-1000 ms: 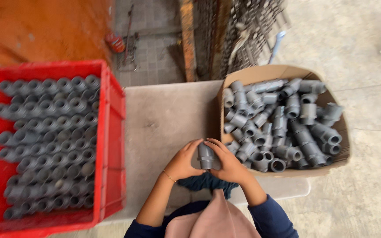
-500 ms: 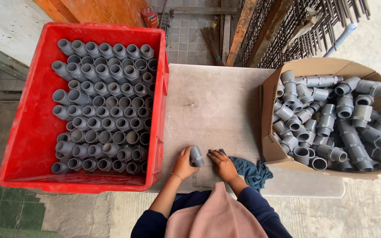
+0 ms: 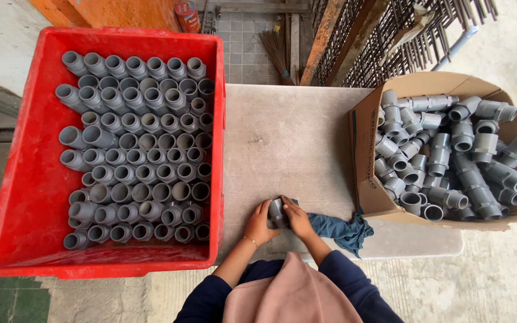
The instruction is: The person repeatedly picks gray plastic pipe fittings from a red bin, wipes each one with a dark cloth on a table, and places it into a cardboard box. The process continues for several fittings throughout the clip.
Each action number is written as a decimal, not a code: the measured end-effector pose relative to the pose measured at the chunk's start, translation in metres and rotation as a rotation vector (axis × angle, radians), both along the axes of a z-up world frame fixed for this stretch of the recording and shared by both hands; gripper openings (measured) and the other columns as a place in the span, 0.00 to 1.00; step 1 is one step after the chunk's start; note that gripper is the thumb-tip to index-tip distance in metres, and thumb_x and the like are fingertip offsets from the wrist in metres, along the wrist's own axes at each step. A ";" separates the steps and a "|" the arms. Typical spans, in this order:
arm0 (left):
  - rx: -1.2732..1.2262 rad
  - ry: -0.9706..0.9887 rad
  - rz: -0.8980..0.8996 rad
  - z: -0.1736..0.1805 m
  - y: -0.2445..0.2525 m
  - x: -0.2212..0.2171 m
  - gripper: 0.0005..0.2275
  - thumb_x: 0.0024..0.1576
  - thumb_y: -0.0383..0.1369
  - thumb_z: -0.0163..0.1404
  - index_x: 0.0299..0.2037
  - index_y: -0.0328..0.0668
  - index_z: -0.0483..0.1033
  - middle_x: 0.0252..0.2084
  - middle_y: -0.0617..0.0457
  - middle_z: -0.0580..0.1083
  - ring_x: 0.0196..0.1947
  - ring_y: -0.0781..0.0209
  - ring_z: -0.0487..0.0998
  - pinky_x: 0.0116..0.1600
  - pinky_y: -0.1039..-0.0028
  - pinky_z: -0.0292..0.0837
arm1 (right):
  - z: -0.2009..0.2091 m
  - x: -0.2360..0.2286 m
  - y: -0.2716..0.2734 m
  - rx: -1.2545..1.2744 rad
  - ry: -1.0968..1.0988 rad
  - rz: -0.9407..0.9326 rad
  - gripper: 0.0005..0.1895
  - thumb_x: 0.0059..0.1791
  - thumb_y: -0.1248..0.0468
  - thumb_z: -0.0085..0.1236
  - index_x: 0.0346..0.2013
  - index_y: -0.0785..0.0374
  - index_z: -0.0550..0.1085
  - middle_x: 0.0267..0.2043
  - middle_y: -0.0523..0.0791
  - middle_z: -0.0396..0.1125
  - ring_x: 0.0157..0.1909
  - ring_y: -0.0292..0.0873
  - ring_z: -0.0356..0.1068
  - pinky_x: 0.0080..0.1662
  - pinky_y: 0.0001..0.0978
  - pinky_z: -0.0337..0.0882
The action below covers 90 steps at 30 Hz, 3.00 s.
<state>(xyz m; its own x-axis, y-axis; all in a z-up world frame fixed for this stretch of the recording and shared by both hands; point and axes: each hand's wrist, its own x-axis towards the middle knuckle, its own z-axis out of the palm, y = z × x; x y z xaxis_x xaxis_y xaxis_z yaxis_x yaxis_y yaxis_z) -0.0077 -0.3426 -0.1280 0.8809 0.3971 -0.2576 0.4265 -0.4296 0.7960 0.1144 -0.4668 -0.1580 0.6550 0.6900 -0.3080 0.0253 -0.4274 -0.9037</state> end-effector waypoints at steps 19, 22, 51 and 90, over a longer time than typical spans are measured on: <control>0.016 -0.098 0.001 -0.014 0.004 0.005 0.43 0.34 0.32 0.61 0.66 0.44 0.57 0.63 0.39 0.61 0.64 0.41 0.63 0.67 0.61 0.61 | 0.019 -0.041 -0.025 0.057 -0.808 0.466 0.33 0.42 0.67 0.44 0.64 0.48 0.65 0.68 0.42 0.57 0.69 0.53 0.52 0.64 0.49 0.53; 0.083 -0.124 -0.013 -0.006 0.001 0.010 0.45 0.30 0.34 0.62 0.65 0.45 0.59 0.61 0.40 0.63 0.63 0.42 0.65 0.66 0.60 0.63 | 0.028 -0.030 -0.027 0.106 -0.720 0.400 0.33 0.42 0.72 0.40 0.63 0.49 0.67 0.68 0.43 0.57 0.69 0.56 0.52 0.63 0.49 0.55; 0.117 -0.118 0.022 -0.001 0.003 0.019 0.49 0.31 0.31 0.61 0.67 0.34 0.48 0.64 0.32 0.56 0.65 0.33 0.59 0.69 0.55 0.58 | 0.021 0.021 -0.008 0.055 -0.456 0.141 0.31 0.42 0.72 0.40 0.57 0.49 0.72 0.58 0.46 0.68 0.54 0.57 0.67 0.56 0.46 0.66; 0.080 -0.155 -0.001 -0.011 0.008 0.024 0.45 0.30 0.32 0.62 0.65 0.46 0.60 0.62 0.43 0.64 0.63 0.43 0.65 0.67 0.60 0.61 | 0.033 -0.006 -0.033 0.204 -0.698 0.313 0.22 0.47 0.63 0.50 0.56 0.50 0.74 0.62 0.45 0.64 0.52 0.53 0.66 0.52 0.42 0.68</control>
